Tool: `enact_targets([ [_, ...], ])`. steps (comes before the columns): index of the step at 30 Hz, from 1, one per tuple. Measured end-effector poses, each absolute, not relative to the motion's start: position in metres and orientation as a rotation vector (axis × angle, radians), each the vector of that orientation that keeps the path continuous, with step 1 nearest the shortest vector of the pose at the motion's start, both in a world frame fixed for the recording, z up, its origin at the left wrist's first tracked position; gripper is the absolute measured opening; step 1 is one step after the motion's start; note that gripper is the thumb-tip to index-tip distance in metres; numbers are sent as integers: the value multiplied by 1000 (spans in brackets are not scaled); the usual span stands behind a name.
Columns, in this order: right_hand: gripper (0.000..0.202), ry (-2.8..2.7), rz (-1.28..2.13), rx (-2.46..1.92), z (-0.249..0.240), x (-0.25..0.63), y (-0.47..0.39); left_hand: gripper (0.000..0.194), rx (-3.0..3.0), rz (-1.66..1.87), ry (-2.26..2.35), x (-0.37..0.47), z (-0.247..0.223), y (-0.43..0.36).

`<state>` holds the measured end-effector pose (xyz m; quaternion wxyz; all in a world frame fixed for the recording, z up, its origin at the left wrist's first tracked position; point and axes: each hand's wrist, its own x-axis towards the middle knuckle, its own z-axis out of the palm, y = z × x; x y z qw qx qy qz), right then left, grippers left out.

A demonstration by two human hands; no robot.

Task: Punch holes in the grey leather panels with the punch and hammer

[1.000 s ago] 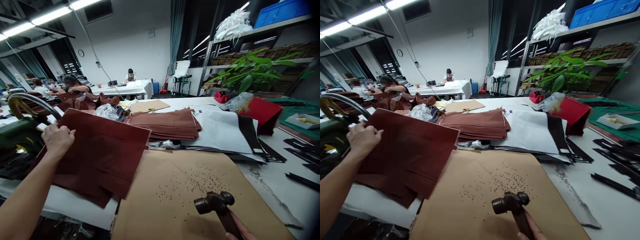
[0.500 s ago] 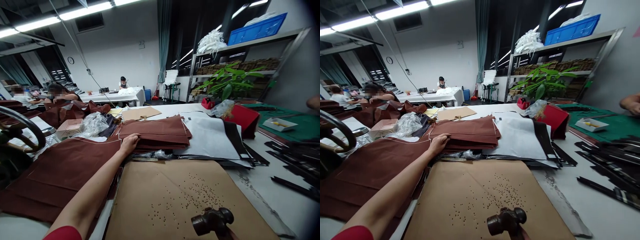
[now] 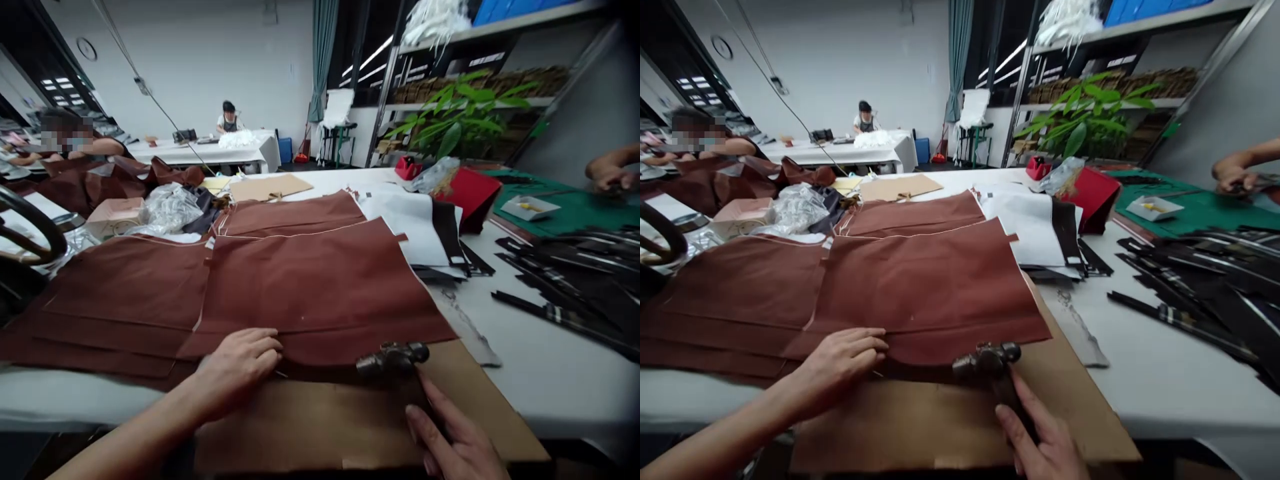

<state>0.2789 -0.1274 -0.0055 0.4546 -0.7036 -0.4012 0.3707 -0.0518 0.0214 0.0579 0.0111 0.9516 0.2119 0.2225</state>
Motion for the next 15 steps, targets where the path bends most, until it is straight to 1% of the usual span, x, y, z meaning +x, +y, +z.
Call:
enact_targets([
  [1,79,-1009,948,-1736,-2,278,-129,15,2852,613,693,-52,54,4],
  [3,81,-1016,972,-1733,4,277,-130,17,2598,581,782,-47,50,-13],
  [6,81,-973,962,-1686,7,275,-129,31,2208,762,908,-29,47,-3],
  [10,79,-1013,1005,-1633,4,276,-129,43,1698,915,872,-3,32,26],
  [12,75,-1026,993,-1632,6,275,-129,45,1589,920,840,5,23,33],
  [15,73,-1018,969,-1644,11,271,-129,46,1595,902,830,9,13,37],
])
